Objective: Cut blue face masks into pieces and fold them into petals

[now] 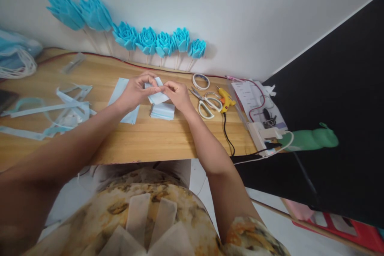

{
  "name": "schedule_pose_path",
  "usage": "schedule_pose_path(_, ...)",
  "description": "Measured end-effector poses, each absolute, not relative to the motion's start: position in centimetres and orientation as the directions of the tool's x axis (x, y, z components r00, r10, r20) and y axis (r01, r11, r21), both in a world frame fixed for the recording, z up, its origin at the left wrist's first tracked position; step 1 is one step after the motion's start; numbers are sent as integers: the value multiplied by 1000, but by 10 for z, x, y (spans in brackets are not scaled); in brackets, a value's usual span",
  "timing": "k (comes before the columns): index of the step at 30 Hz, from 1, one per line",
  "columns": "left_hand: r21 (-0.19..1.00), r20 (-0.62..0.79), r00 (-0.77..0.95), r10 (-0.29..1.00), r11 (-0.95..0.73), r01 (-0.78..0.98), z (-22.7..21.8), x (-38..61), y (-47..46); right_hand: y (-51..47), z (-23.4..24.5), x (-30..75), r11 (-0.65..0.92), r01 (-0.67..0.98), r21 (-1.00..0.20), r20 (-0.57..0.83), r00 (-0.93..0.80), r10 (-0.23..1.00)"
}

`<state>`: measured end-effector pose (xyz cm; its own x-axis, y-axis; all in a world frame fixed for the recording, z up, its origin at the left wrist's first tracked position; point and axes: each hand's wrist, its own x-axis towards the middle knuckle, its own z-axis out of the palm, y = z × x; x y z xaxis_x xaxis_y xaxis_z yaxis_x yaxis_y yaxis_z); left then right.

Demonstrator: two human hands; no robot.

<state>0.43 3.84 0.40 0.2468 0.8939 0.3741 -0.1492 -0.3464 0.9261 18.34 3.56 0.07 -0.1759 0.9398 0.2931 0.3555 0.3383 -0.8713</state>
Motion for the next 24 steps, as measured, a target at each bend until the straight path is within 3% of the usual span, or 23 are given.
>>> schedule_pose_path(7,946,293,409,864,-200,-256,6,0,39,30,7,176,247,227,-942,199,-215,956)
schedule_pose_path(14,930,131,475,870,58,-363,8,1,38,27,10,173,178,142,-974,143,-226,963)
schedule_pose_path(24,922,122,435,892,60,-382,4,2,42,32,1,179,242,246,-939,199,-187,962)
